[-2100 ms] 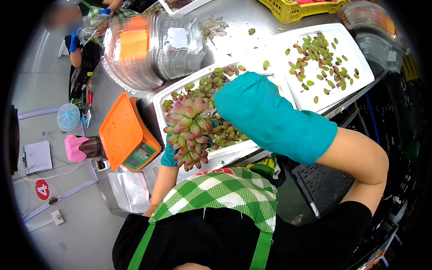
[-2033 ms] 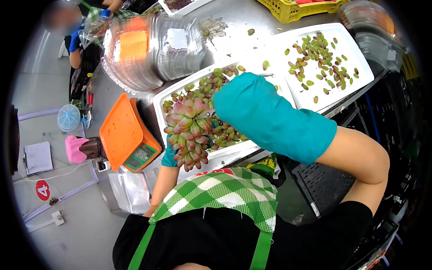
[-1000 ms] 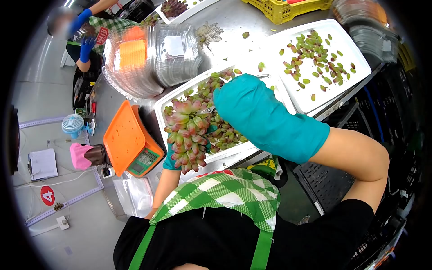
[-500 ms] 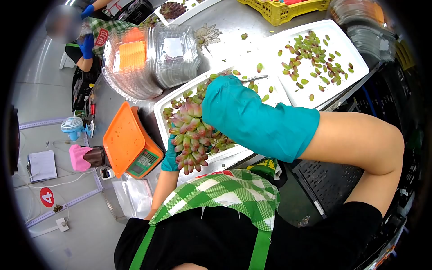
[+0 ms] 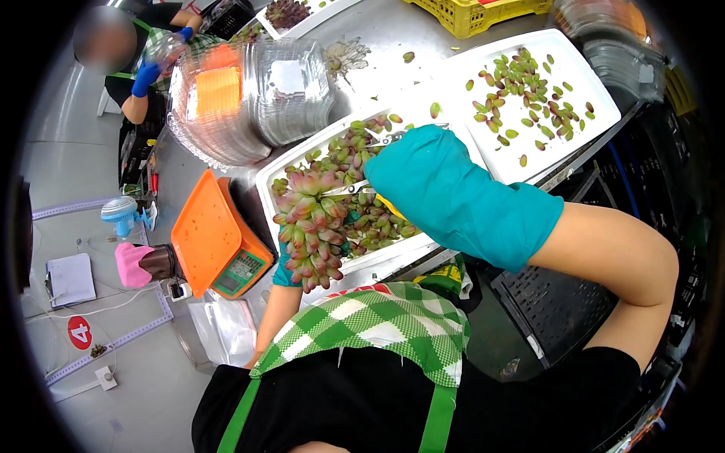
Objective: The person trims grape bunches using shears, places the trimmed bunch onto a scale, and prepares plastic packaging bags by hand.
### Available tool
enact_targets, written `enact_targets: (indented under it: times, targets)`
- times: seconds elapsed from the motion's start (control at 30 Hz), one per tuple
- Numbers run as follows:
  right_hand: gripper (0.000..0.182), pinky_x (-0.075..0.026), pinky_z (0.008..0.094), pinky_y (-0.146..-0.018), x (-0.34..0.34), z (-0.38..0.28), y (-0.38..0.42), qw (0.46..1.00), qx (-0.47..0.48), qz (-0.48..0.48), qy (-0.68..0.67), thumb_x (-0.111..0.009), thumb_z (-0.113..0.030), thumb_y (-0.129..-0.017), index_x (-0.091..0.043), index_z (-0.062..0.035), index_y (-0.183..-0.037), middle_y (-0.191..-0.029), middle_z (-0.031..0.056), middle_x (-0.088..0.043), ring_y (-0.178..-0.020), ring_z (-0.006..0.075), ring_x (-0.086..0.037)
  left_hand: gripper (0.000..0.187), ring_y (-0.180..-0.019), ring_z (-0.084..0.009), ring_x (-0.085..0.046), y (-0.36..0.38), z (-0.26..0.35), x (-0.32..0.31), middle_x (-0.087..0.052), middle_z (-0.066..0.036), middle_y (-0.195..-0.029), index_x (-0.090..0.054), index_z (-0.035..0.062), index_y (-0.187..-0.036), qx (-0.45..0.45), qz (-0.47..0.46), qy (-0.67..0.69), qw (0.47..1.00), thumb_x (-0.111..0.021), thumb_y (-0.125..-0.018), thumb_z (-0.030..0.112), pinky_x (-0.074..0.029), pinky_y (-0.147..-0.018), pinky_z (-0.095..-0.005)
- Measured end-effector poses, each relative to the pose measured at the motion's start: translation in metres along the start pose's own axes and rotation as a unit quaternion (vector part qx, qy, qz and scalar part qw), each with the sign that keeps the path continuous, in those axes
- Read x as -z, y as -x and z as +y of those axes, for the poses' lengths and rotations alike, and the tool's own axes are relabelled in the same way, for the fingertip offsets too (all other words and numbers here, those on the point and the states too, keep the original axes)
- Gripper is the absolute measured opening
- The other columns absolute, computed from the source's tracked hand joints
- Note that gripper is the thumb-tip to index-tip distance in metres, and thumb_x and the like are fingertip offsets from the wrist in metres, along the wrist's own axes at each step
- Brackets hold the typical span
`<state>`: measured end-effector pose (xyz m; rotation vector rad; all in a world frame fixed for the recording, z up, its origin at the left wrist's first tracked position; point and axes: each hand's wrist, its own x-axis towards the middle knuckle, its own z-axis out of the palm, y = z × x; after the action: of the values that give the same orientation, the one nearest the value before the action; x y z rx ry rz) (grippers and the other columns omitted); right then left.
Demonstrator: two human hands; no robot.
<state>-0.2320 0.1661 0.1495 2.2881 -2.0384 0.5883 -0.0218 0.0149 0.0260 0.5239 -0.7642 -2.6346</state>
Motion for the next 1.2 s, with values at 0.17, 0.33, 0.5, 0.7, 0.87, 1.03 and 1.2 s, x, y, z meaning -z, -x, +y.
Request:
enact_targets:
  times: [0.17, 0.33, 0.5, 0.7, 0.87, 1.03, 1.2]
  targets:
    - [0.011, -0.041, 0.0378, -0.056, -0.006, -0.003, 0.0, 1.0, -0.018, 0.009, -0.011, -0.056, -0.008, -0.065, -0.05, -0.0034, -0.073, -0.063, 0.0117, -0.051, -0.059, 0.0289, -0.052, 0.048, -0.113, -0.0282, -0.039, -0.014, -0.009, 0.007, -0.028, -0.015, -0.132, -0.016, 0.0126, -0.133, -0.094, 0.052, -0.191, 0.976, -0.034, -0.09, 0.026, -0.045, -0.085, -0.0344]
    - [0.012, -0.041, 0.037, -0.056, -0.008, -0.004, 0.003, 0.999, -0.022, 0.018, 0.031, -0.053, -0.007, -0.068, -0.052, -0.0024, -0.08, -0.063, 0.0112, -0.051, -0.06, 0.0272, -0.052, 0.05, -0.114, -0.028, -0.038, -0.008, -0.002, -0.013, -0.027, -0.015, -0.132, -0.015, 0.0145, -0.133, -0.07, 0.024, -0.144, 0.987, -0.036, -0.09, 0.026, -0.045, -0.085, -0.0347]
    - [0.017, -0.041, 0.033, -0.053, -0.007, -0.005, -0.001, 0.992, 0.003, 0.025, 0.123, -0.051, -0.008, -0.071, -0.053, -0.0009, -0.086, -0.06, 0.0081, -0.05, -0.057, 0.0227, -0.052, 0.05, -0.115, -0.0275, -0.037, -0.009, -0.006, -0.009, -0.029, -0.015, -0.131, -0.017, 0.0119, -0.133, -0.047, 0.02, 0.025, 0.998, -0.037, -0.09, 0.026, -0.043, -0.088, -0.0352]
    - [0.026, -0.04, 0.0305, -0.051, -0.018, -0.006, -0.005, 0.962, 0.031, -0.009, 0.27, -0.052, -0.009, -0.071, -0.052, -0.0024, -0.096, -0.06, 0.0041, -0.048, -0.057, 0.0187, -0.051, 0.051, -0.114, -0.0275, -0.039, -0.004, -0.002, -0.011, -0.032, -0.015, -0.13, -0.021, 0.011, -0.131, -0.014, 0.013, 0.015, 1.0, -0.037, -0.088, 0.033, -0.043, -0.088, -0.037]
    - [0.041, -0.042, 0.0305, -0.054, -0.017, -0.007, -0.006, 0.959, 0.006, -0.074, 0.274, -0.052, -0.008, -0.071, -0.049, -0.0071, -0.112, -0.066, 0.0034, -0.049, -0.064, 0.0189, -0.051, 0.053, -0.113, -0.0275, -0.041, -0.002, 0.001, -0.012, -0.034, -0.014, -0.128, -0.024, 0.0102, -0.13, 0.01, 0.011, 0.016, 1.0, -0.037, -0.087, 0.038, -0.042, -0.089, -0.0385]
    - [0.044, -0.043, 0.0326, -0.055, -0.019, 0.003, 0.005, 0.989, -0.062, -0.06, 0.117, -0.054, -0.009, -0.07, -0.049, -0.0112, -0.114, -0.07, 0.0047, -0.051, -0.067, 0.0208, -0.053, 0.056, -0.112, -0.0275, -0.042, 0.002, 0.002, -0.001, -0.036, -0.014, -0.127, -0.027, 0.0095, -0.129, 0.05, 0.017, 0.038, 0.998, -0.037, -0.086, 0.044, -0.041, -0.09, -0.04]
    - [0.051, -0.043, 0.0352, -0.055, -0.039, 0.032, 0.042, 0.988, -0.117, -0.018, 0.095, -0.062, -0.011, -0.064, -0.051, -0.0137, -0.113, -0.07, 0.0041, -0.053, -0.064, 0.0217, -0.054, 0.06, -0.112, -0.0275, -0.043, 0.011, 0.0, 0.011, -0.039, -0.014, -0.125, -0.03, 0.0088, -0.128, 0.068, 0.035, 0.053, 0.996, -0.037, -0.085, 0.049, -0.04, -0.091, -0.0415]
